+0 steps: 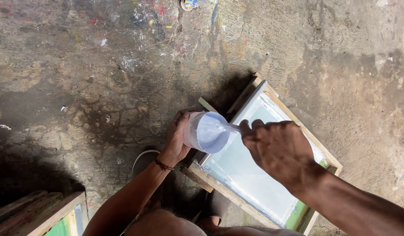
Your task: Applying ink to a screen printing frame and cleaning the squeegee with a spatula.
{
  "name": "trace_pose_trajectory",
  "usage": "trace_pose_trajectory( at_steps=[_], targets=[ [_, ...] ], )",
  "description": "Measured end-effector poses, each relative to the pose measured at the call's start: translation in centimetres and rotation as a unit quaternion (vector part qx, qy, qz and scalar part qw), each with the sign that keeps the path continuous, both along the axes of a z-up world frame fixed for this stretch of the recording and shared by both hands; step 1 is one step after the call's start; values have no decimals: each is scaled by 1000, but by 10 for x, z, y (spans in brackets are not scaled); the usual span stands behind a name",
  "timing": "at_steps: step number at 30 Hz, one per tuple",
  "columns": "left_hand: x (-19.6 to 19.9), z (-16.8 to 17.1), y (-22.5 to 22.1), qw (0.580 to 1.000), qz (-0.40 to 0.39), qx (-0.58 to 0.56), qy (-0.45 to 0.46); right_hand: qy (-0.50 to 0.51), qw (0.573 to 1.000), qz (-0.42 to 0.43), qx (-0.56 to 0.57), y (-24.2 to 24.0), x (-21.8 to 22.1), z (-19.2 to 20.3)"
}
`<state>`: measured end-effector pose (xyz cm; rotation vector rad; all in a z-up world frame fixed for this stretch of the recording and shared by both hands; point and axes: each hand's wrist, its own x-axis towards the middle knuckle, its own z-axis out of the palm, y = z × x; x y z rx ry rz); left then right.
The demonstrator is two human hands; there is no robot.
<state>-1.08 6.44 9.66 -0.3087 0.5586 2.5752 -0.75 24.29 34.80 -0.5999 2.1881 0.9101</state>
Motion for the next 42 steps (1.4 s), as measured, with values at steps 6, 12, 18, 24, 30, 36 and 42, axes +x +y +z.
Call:
trace_pose_trajectory(
  at_steps=[6,12,18,24,30,36,42],
  targets=[
    [-3,14,10,993,76,-80,-43,-39,999,-6,-23,-8,9,-6],
    [5,5,22,987,110,-111,-31,-103,939,-306,-116,-30,-11,15],
    [22,26,24,995,31,-65,-63,-234,910,-303,-162,-23,-33,2],
    [16,-8,2,985,-121,114,-55,3,955,-194,-225,-31,-38,36],
    [13,-17,-6,980,-114,153,62,33,752,-302,-585,-29,-10,24],
    [18,-24,-5,982,-119,142,-22,141,734,-167,-643,-20,17,38],
    [13,-26,-3,982,-112,149,16,200,682,-79,-699,-6,42,10]
  ],
)
